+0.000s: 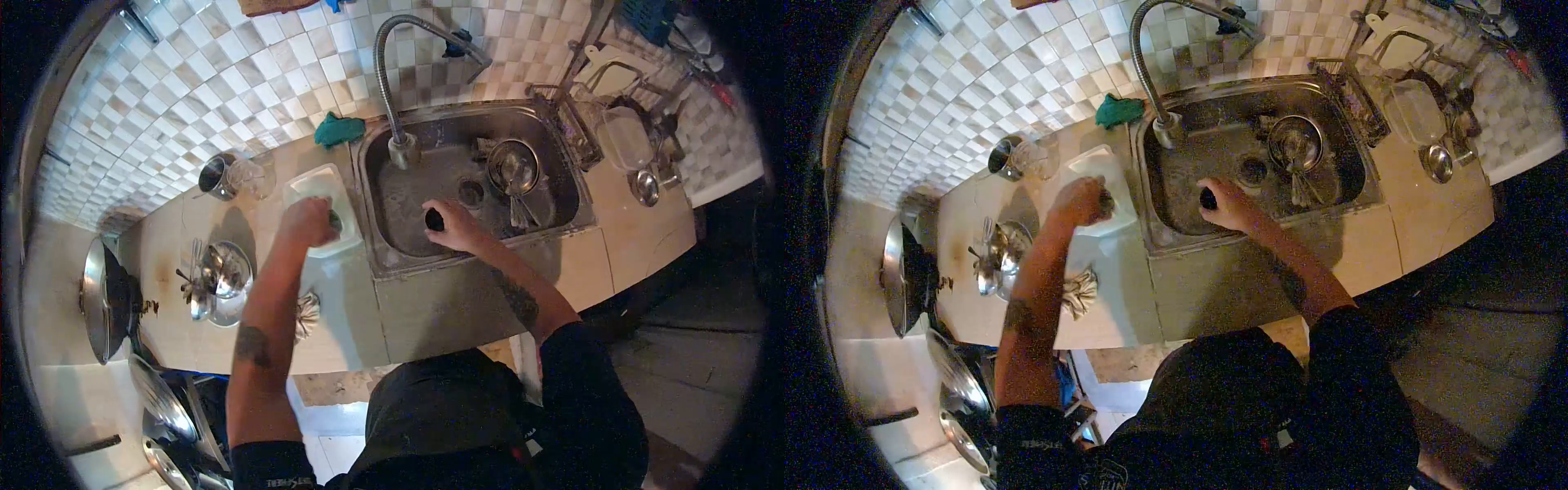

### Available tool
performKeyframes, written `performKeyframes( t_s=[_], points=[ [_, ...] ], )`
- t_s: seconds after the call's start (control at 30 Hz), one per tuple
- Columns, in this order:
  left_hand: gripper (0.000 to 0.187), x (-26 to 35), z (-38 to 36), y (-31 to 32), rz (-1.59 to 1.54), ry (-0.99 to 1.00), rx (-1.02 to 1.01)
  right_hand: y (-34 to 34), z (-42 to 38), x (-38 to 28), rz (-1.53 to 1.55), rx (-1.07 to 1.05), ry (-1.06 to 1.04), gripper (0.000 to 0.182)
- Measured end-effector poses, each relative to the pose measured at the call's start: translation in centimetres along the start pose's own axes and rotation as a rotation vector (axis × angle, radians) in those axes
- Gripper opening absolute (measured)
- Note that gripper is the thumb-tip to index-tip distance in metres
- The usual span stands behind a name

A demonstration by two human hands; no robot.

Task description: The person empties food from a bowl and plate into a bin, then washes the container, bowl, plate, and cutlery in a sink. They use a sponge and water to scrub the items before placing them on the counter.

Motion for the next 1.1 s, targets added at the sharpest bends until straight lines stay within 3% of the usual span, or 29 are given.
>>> performKeyframes(
  t_s=[0.03,0.13,0.23,0.27,0.3,0.33,0.4,0.47,0.53,0.57,0.67,0.7,0.77,0.83,0.93,0.97,1.07,1.1],
  points=[
    [0.04,0.7,-1.1,-1.8,-0.033,-0.001,0.003,-0.6,0.0,-0.3,0.029,-0.008,0.013,0.048],
    [0.036,3.8,-4.3,-7.5,-0.512,-0.077,-0.033,-3.5,0.5,-0.6,0.158,-0.009,0.086,0.041],
    [0.031,5.8,-4.1,-3.1,-1.364,0.131,0.118,-4.8,0.4,1.3,0.334,-0.003,0.225,0.04],
    [0.035,6.5,-3.6,0.0,-1.563,0.054,0.168,-4.3,0.4,2.9,0.355,-0.022,0.243,0.04],
    [0.039,8.0,-3.1,1.6,-1.591,0.137,0.266,-4.1,0.6,3.8,0.386,0.002,0.24,0.04],
    [0.043,9.6,-2.5,2.8,-1.612,0.223,0.365,-3.9,0.7,4.8,0.417,0.026,0.236,0.039],
    [0.046,12.6,-0.7,5.1,-1.501,0.136,0.617,-3.8,0.4,6.0,0.505,0.147,0.202,0.038],
    [0.047,18.8,0.5,5.4,-1.149,0.236,0.667,-4.2,0.3,4.8,0.316,0.417,-0.115,0.038],
    [0.045,22.3,1.9,5.1,-0.848,0.212,0.739,-4.6,-0.1,3.7,0.194,0.412,-0.055,0.045],
    [0.044,23.5,2.7,4.5,-0.692,0.205,0.769,-5.8,-0.8,2.9,0.17,0.28,0.162,0.049],
    [0.038,21.9,7.8,8.3,-0.739,-0.027,0.451,-3.2,-1.6,8.2,0.64,0.162,0.566,0.059],
    [0.037,23.6,6.3,7.6,-0.637,0.109,0.678,-2.8,-1.2,9.8,0.815,0.195,0.633,0.061],
    [0.041,25.4,5.5,9.1,-1.025,0.186,0.64,-3.1,-0.8,12.1,1.09,0.317,0.767,0.063],
    [0.043,25.7,5.3,10.6,-1.277,0.102,0.589,-4.1,-1.5,12.2,1.079,0.383,0.747,0.062],
    [0.048,23.7,5.5,11.9,-1.419,-0.234,0.563,-7.3,-1.9,7.5,0.713,0.435,0.469,0.057],
    [0.056,23.5,4.2,8.6,-1.246,-0.372,0.616,-6.2,-2.7,6.6,0.572,0.49,0.375,0.056],
    [0.057,21.5,5.3,9.0,-0.975,-0.386,0.581,-6.2,-3.3,6.3,0.525,0.465,0.233,0.058],
    [0.05,21.3,4.8,7.1,-0.856,-0.195,0.843,-9.0,-3.1,5.0,0.699,0.344,0.314,0.057]
  ],
)
Point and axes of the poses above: each hand's wrist, its own z-axis towards the middle knuckle, its own y-axis out of the palm, x = y × z, the point moved 7 cm from there along z, towards the middle knuckle, and after that the axes turned 12 degrees about -z, right-handed, at the moved point
